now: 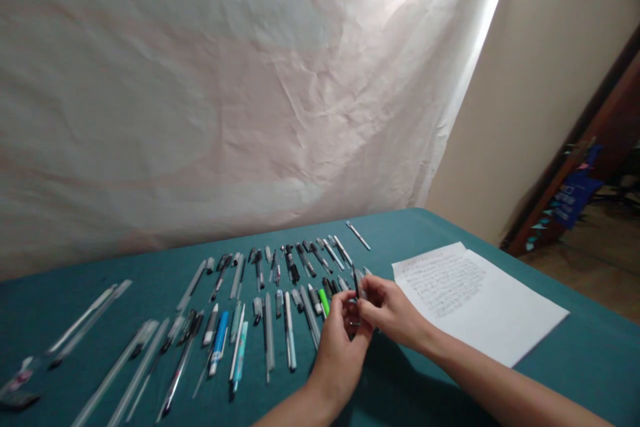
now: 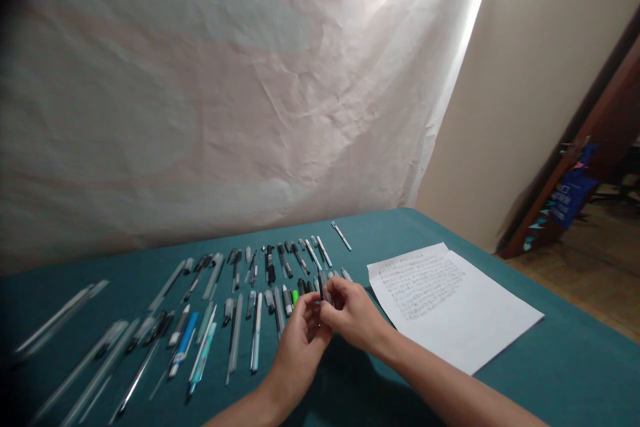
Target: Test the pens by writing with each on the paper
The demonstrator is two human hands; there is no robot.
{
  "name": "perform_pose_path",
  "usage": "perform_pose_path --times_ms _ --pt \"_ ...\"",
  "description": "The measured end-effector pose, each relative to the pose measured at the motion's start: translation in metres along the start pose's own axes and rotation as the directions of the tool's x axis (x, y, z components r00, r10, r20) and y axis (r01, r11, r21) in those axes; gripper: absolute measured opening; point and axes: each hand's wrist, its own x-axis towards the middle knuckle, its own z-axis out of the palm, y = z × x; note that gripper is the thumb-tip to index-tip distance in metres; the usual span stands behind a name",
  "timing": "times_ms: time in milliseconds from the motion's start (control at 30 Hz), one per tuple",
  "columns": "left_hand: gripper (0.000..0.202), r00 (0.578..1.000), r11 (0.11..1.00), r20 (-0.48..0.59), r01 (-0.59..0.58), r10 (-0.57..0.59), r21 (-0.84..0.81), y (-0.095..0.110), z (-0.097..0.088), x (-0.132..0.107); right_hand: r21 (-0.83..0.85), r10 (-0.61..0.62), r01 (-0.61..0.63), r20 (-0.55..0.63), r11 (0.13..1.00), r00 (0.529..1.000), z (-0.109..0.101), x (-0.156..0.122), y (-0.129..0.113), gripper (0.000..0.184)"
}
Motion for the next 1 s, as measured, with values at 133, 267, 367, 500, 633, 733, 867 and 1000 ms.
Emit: perform_pose_path --times_ms 133,267,367,500,633,733,867,1000 --pt "0.032 1.0 0.999 -0.012 0.017 -0.017 -0.049 0.005 0.0 0.002 0.065 0.017 -0.017 0.0 0.998 1.0 0.002 -0.001 0.0 0.005" --pt "0.033 1.0 1.0 -0.009 0.013 -0.013 0.002 0.006 -0.001 0.003 0.128 0.016 -0.015 -0.003 0.992 1.0 0.002 -0.001 0.004 0.004" --pt "0.03 1.0 0.987 0.012 -0.012 0.01 0.162 0.006 -0.002 0.002 0.18 0.013 -0.003 -0.055 0.984 0.998 -0.004 0.001 0.0 0.01" --pt "0.018 0.992 0.923 0.113 -0.092 0.053 0.375 0.011 -0.003 -0.001 0.318 -0.004 0.075 -0.217 0.945 0.976 -0.024 0.008 -0.014 0.018" --pt "0.018 0.99 0.897 0.121 -0.116 0.07 0.427 0.016 -0.004 -0.001 0.414 0.033 0.092 -0.285 0.905 0.958 -0.044 0.013 -0.024 0.022" --pt "0.018 0.992 0.896 0.11 -0.11 0.069 0.431 0.016 -0.004 -0.001 0.415 0.047 0.08 -0.287 0.906 0.957 -0.049 0.013 -0.028 0.025" --pt "0.017 0.991 0.896 0.113 -0.118 0.077 0.427 0.016 -0.005 0.0 0.391 0.006 0.092 -0.242 0.916 0.97 -0.047 0.01 -0.032 0.028" --pt "0.017 0.991 0.896 0.107 -0.124 0.086 0.427 0.015 -0.005 0.001 0.391 -0.014 0.089 -0.191 0.916 0.981 -0.045 0.009 -0.033 0.024"
